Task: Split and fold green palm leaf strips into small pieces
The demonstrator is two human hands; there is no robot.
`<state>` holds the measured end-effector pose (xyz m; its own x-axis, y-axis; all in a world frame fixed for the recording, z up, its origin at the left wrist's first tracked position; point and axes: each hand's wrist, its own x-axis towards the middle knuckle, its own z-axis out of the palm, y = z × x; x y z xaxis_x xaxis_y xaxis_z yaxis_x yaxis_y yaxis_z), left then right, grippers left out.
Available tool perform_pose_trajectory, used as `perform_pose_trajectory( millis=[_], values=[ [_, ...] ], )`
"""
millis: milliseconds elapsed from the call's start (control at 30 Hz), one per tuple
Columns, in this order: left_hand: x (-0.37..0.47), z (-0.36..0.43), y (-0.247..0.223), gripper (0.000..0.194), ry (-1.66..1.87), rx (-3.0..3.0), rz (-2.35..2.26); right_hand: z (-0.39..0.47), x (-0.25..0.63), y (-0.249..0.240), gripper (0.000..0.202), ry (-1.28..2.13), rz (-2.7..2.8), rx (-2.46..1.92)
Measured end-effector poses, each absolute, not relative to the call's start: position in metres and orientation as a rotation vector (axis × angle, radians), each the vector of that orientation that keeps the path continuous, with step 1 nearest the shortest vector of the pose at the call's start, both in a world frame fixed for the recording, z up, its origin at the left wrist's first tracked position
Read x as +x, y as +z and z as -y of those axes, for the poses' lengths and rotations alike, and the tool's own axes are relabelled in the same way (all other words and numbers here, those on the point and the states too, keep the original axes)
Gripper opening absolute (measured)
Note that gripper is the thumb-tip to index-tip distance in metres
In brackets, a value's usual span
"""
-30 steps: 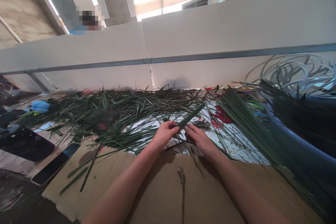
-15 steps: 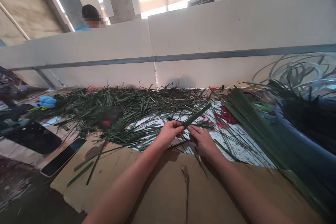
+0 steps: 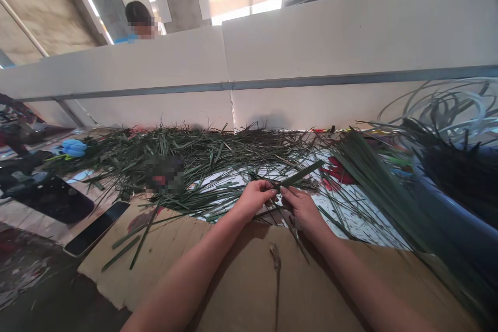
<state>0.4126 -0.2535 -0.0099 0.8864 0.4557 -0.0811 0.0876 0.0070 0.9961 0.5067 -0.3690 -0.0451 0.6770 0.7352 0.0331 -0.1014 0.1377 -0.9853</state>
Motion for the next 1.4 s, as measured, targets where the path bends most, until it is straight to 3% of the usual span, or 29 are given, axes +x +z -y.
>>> perform_pose_trajectory(
  millis=[233, 433, 567, 733, 900, 1067, 1400],
  values=[
    [0.402, 0.228, 0.002, 0.010, 0.331, 1.953, -0.507, 0.374, 0.519, -0.046, 0.052, 0.655, 0.577, -1.359],
    [0.378, 0.202, 0.021, 0.016, 0.576, 2.618, -0.752, 0.382, 0.533, -0.033, 0.057, 0.652, 0.717, -1.537],
    [0.385, 0.215, 0.026, 0.022, 0.682, 2.414, -0.498, 0.387, 0.531, -0.026, 0.048, 0.693, 0.862, -1.570],
    [0.407, 0.239, 0.019, 0.029, 0.472, 2.013, -0.229, 0.389, 0.528, -0.026, 0.040, 0.773, 1.034, -1.597],
    [0.417, 0.247, 0.010, 0.017, 0.478, 1.851, -0.242, 0.389, 0.526, -0.025, 0.039, 0.765, 1.101, -1.687],
    [0.415, 0.238, 0.003, 0.022, 0.586, 1.663, -0.347, 0.393, 0.532, -0.017, 0.034, 0.747, 1.180, -1.680],
    [0.411, 0.239, -0.010, 0.021, 0.392, 1.673, -0.333, 0.392, 0.539, -0.018, 0.041, 0.522, 0.622, -1.403]
  ],
)
